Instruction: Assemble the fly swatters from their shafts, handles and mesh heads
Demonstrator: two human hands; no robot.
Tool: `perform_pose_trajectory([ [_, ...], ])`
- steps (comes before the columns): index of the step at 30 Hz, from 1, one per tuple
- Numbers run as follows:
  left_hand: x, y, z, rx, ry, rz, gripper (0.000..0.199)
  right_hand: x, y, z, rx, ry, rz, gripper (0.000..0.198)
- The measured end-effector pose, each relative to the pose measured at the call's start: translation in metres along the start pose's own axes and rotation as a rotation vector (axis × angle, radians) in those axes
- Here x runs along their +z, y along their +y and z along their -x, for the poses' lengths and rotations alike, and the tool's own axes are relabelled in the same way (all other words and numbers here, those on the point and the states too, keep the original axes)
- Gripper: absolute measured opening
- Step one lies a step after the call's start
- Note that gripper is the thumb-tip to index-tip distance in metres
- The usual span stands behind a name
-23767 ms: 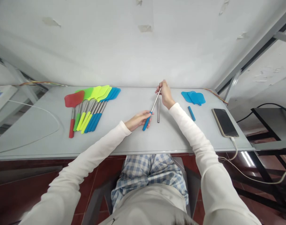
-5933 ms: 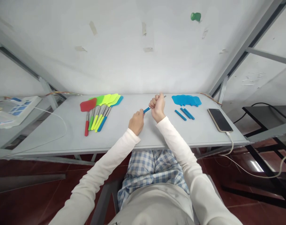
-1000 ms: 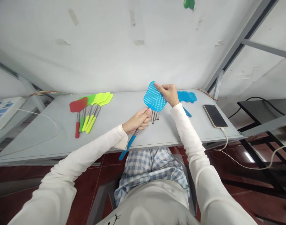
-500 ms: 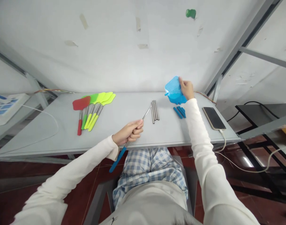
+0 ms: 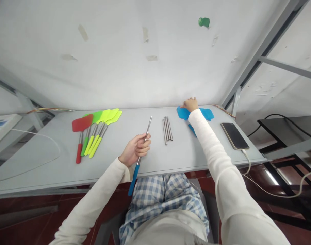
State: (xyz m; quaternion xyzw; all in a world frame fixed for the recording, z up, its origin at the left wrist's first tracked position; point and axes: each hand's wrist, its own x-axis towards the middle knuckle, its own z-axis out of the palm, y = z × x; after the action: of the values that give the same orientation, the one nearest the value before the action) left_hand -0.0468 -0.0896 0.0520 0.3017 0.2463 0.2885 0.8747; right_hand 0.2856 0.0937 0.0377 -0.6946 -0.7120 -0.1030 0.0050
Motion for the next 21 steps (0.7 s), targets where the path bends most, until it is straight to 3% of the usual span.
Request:
perform_pose_trajectory([
  [3, 0.004, 0.002, -0.012, 0.021, 0.046, 0.015, 0.009, -0.004, -0.011, 0.018, -0.012, 0.104, -0.057, 0.030],
  [6, 0.012, 0.002, -0.027, 0.060, 0.080, 0.001, 0.009, -0.015, -0.038, 0.048, -0.038, 0.134, -0.315, 0.023],
  [9, 0.021, -0.001, -0.046, 0.121, 0.152, -0.009, 0.011, -0.026, -0.078, 0.078, -0.115, 0.109, -0.907, 0.037],
  [12, 0.027, -0.003, -0.069, 0.202, 0.279, -0.020, 0.009, -0.030, -0.116, 0.097, -0.174, -0.138, -1.496, 0.048],
  [16, 0.024, -0.007, -0.088, 0.244, 0.303, -0.129, 0.002, -0.020, -0.135, 0.095, 0.048, -0.128, -2.038, 0.035],
  [21, 0.005, -0.023, -0.074, -0.020, 0.127, -0.382, 0.022, -0.009, -0.104, 0.079, 0.441, -0.007, -2.415, 0.039],
])
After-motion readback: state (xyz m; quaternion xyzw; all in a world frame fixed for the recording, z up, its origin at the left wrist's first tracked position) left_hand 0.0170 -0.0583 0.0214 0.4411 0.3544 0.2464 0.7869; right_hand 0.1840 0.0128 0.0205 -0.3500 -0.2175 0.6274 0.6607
